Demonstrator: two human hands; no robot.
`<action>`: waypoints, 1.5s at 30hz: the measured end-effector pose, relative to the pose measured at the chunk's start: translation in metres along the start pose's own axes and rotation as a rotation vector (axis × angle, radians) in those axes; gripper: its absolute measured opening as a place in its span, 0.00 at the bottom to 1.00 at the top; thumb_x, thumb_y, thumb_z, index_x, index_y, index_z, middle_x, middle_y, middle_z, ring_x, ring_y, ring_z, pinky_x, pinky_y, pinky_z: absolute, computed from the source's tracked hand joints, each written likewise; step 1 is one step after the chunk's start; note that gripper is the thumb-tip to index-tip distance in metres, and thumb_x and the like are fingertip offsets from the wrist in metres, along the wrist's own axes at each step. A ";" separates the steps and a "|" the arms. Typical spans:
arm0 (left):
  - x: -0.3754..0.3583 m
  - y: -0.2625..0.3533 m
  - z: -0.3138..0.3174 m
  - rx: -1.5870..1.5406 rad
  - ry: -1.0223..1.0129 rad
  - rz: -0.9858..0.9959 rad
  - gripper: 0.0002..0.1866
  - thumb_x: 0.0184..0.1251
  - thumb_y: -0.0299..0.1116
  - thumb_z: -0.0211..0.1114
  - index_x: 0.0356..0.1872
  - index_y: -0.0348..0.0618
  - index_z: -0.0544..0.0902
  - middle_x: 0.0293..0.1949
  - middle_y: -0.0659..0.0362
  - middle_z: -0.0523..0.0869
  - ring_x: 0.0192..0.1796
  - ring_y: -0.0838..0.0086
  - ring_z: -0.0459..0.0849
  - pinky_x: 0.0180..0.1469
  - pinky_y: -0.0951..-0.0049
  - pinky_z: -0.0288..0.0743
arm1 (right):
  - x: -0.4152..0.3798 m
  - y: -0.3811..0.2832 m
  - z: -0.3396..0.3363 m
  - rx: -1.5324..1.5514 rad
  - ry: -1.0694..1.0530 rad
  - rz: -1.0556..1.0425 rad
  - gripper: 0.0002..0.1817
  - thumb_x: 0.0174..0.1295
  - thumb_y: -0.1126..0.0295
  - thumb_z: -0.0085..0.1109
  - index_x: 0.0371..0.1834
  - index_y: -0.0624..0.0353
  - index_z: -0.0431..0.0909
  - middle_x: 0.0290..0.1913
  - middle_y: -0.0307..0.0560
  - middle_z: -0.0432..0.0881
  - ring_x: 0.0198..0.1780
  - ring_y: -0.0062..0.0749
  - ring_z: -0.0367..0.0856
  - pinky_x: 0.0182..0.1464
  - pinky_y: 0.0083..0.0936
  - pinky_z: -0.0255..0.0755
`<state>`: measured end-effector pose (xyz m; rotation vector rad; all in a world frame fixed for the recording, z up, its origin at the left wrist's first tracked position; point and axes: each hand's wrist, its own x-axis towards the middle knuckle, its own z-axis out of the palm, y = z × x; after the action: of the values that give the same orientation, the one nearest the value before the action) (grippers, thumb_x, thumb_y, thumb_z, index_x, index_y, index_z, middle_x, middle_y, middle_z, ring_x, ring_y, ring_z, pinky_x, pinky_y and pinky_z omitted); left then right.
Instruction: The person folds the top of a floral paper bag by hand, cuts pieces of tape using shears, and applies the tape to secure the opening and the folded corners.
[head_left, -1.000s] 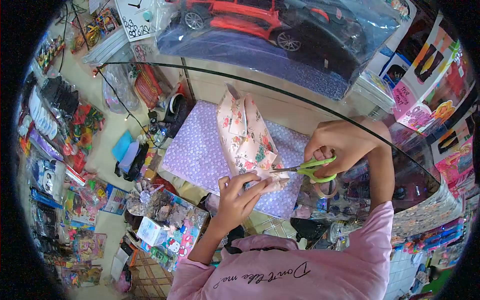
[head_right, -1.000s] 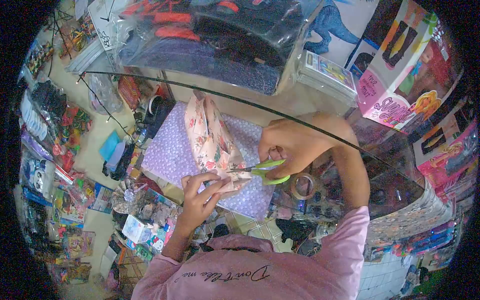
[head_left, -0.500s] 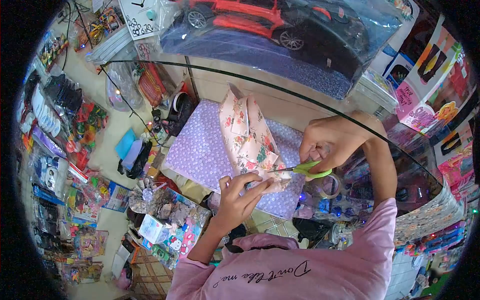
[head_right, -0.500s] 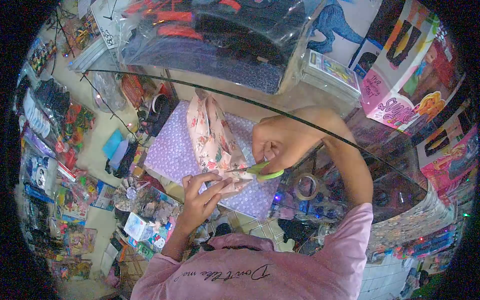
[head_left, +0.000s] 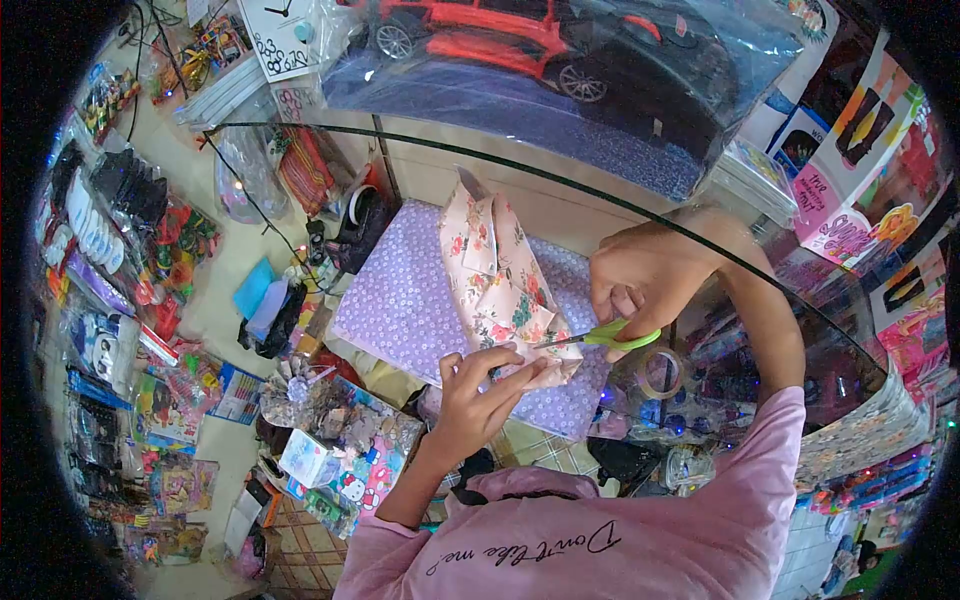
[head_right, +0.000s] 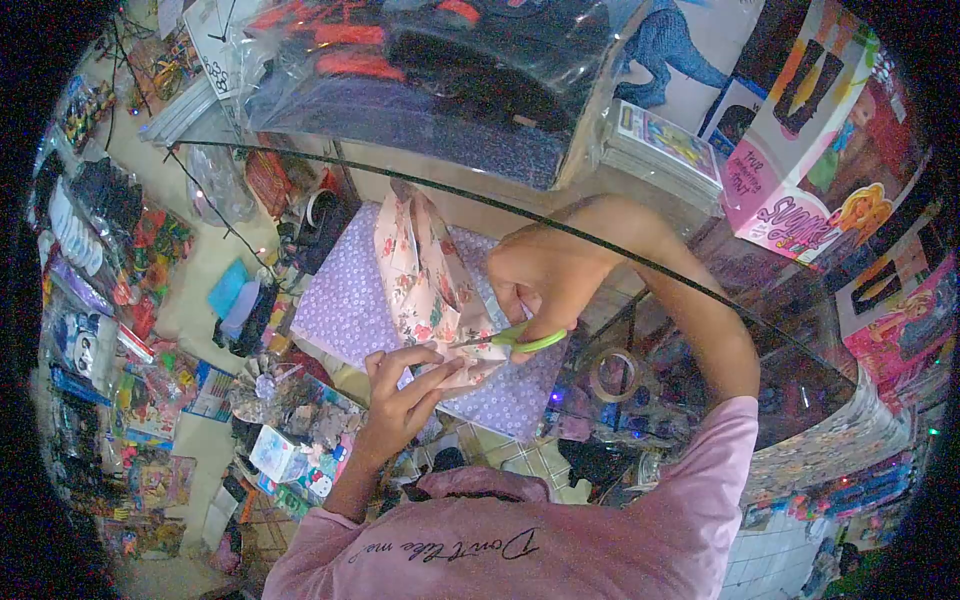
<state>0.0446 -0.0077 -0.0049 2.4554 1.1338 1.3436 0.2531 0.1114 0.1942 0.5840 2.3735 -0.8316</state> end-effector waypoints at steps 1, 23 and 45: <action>0.000 0.001 0.000 -0.007 -0.002 -0.002 0.21 0.56 0.30 0.68 0.54 0.53 0.85 0.46 0.64 0.79 0.48 0.77 0.77 0.47 0.68 0.54 | 0.001 -0.002 -0.001 -0.003 -0.028 0.031 0.23 0.57 0.52 0.64 0.29 0.66 0.85 0.21 0.45 0.84 0.25 0.26 0.83 0.28 0.27 0.73; -0.003 -0.005 0.004 -0.014 0.063 0.068 0.23 0.55 0.28 0.66 0.55 0.51 0.82 0.54 0.63 0.81 0.54 0.72 0.78 0.50 0.67 0.59 | -0.030 0.050 0.078 0.248 0.493 0.008 0.15 0.59 0.59 0.68 0.35 0.62 0.85 0.21 0.40 0.82 0.22 0.19 0.76 0.25 0.22 0.68; 0.016 0.001 -0.006 0.155 -0.017 0.216 0.24 0.56 0.26 0.65 0.58 0.48 0.79 0.59 0.63 0.80 0.52 0.68 0.77 0.52 0.68 0.67 | 0.091 0.067 0.206 0.404 1.308 0.259 0.08 0.54 0.73 0.64 0.38 0.61 0.83 0.44 0.55 0.82 0.50 0.50 0.78 0.52 0.37 0.70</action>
<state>0.0456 0.0006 0.0096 2.7634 1.0295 1.3303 0.2947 0.0413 -0.0265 2.0490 3.0556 -0.9556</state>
